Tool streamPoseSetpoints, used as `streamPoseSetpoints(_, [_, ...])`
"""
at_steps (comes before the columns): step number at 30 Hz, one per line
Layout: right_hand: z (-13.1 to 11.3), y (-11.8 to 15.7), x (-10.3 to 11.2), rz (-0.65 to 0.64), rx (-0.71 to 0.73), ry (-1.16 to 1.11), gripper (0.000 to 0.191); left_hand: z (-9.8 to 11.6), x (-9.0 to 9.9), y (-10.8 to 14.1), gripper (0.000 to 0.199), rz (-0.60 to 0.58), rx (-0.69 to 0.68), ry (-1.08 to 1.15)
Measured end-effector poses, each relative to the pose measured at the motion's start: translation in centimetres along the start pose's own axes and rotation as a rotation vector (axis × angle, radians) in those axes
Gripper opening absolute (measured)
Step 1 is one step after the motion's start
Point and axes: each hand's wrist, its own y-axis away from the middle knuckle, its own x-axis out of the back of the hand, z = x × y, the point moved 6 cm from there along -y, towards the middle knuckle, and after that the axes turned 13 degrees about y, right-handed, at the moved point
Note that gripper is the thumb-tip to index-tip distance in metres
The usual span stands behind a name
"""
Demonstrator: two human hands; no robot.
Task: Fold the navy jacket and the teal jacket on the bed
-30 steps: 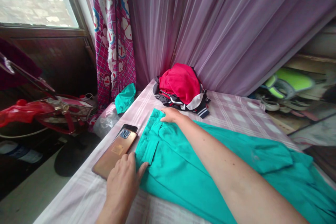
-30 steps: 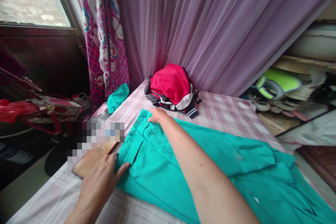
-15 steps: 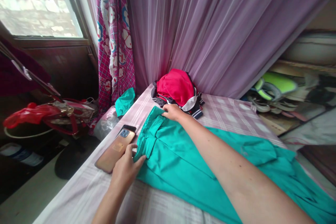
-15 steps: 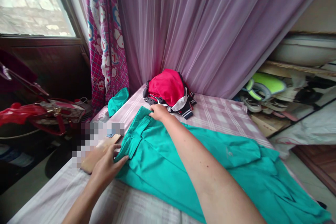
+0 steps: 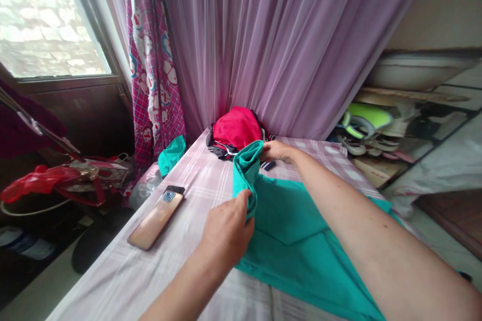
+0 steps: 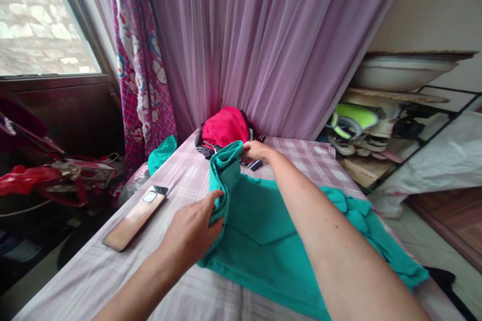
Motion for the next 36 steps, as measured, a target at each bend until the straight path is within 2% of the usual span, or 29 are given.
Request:
streamPoseSetpoints(3, [4.5, 2.7, 1.9, -0.025, -0.102, -0.203, 0.017, 4.8, -3.4, -1.0, 0.045, -0.138, -0.152, -0.065])
streamPoseSetpoints(6, [9.8, 5.7, 2.4, -0.033, -0.231, -0.359, 0.014, 8.3, -8.2, -1.7, 0.039, -0.264, -0.248, -0.101])
streamPoseSetpoints(9, [14.4, 8.5, 2.6, 0.071, -0.356, -0.461, 0.027, 10.0, -12.4, -2.3, 0.037, -0.343, -0.276, -0.082])
streamPoseSetpoints(12, [16.7, 10.4, 2.4, 0.174, -0.371, -0.464, 0.041, 10.1, -15.0, -2.5, 0.037, -0.396, -0.266, -0.046])
streamPoseSetpoints(14, [17.0, 10.8, 2.2, 0.245, -0.340, -0.352, 0.039, 9.9, -15.7, -2.4, 0.038, -0.408, -0.265, -0.035])
streamPoseSetpoints(16, [17.1, 11.0, 2.2, 0.384, -0.328, -0.144, 0.033, 9.8, -15.9, -2.2, 0.039, -0.406, -0.267, -0.033])
streamPoseSetpoints(19, [17.6, 11.5, 1.9, 0.568, -0.388, 0.084, 0.049, 9.9, -16.1, -1.9, 0.044, -0.407, -0.275, -0.014])
streamPoseSetpoints(23, [18.6, 13.1, 0.8, 0.627, -0.512, 0.230, 0.062, 10.1, -15.6, -2.0, 0.059, -0.483, -0.358, 0.158])
streamPoseSetpoints(25, [18.4, 14.0, 0.5, 0.615, -0.534, 0.389, 0.063, 9.5, -14.2, -2.8, 0.056, -0.405, -0.422, 0.215])
streamPoseSetpoints(28, [17.5, 15.0, 0.5, 0.563, -0.562, 0.619, 0.061, 7.5, -12.7, -4.0, 0.049, -0.210, -0.497, 0.087])
streamPoseSetpoints(32, [15.5, 14.9, 1.5, 0.574, -0.564, 0.681, 0.056, 5.0, -15.0, -4.5, 0.070, -0.261, -0.508, -0.057])
streamPoseSetpoints(36, [12.1, 12.8, 2.1, 0.670, -0.400, 0.578, 0.055, 5.1, -17.2, -4.7, 0.073, -0.221, -0.454, -0.077])
